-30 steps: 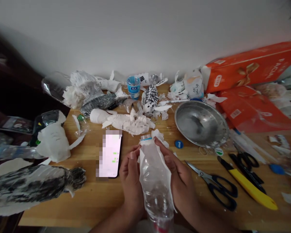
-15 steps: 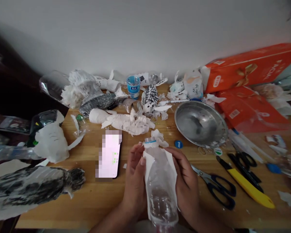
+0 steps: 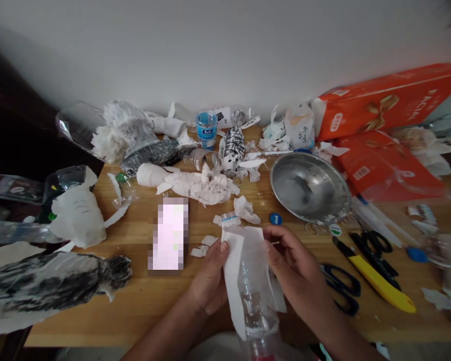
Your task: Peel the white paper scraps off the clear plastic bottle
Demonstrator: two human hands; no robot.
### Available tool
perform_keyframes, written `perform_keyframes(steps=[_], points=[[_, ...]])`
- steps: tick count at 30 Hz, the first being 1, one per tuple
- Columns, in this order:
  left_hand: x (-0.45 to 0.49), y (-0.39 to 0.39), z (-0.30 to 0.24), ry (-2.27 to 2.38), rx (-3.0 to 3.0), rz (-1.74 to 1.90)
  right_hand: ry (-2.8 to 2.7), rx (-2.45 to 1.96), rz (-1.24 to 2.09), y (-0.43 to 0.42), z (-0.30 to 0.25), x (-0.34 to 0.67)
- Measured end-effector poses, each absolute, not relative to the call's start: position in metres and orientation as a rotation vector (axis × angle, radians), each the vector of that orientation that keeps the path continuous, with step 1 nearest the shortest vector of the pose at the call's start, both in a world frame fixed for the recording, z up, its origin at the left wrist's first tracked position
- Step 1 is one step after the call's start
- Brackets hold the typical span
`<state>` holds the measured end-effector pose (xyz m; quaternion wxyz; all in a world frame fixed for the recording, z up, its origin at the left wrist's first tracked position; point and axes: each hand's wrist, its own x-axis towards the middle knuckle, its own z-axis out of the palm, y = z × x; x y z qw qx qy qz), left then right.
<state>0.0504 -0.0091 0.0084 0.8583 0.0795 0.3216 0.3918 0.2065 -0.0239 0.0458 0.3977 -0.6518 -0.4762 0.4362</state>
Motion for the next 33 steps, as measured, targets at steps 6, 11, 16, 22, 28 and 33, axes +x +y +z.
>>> perform_keyframes(steps=[6,11,16,22,28,33], points=[[0.051,-0.009,0.008,0.704,0.159,0.820,-1.254,-1.703,1.102,-0.021,0.042,0.211],[0.053,-0.010,0.007,0.782,0.064,0.831,-1.275,-1.709,1.113,-0.023,0.044,0.211],[0.056,-0.012,0.001,0.838,-0.017,0.830,-1.283,-1.693,1.093,-0.023,0.042,0.211],[0.055,-0.011,0.000,0.831,0.103,0.834,-1.156,-1.641,1.258,-0.019,0.047,0.210],[0.053,-0.010,-0.001,0.797,0.137,0.881,-1.219,-1.623,1.126,-0.025,0.058,0.212],[0.055,-0.011,0.001,0.806,0.247,0.975,-1.519,-1.716,1.090,-0.024,0.064,0.209]])
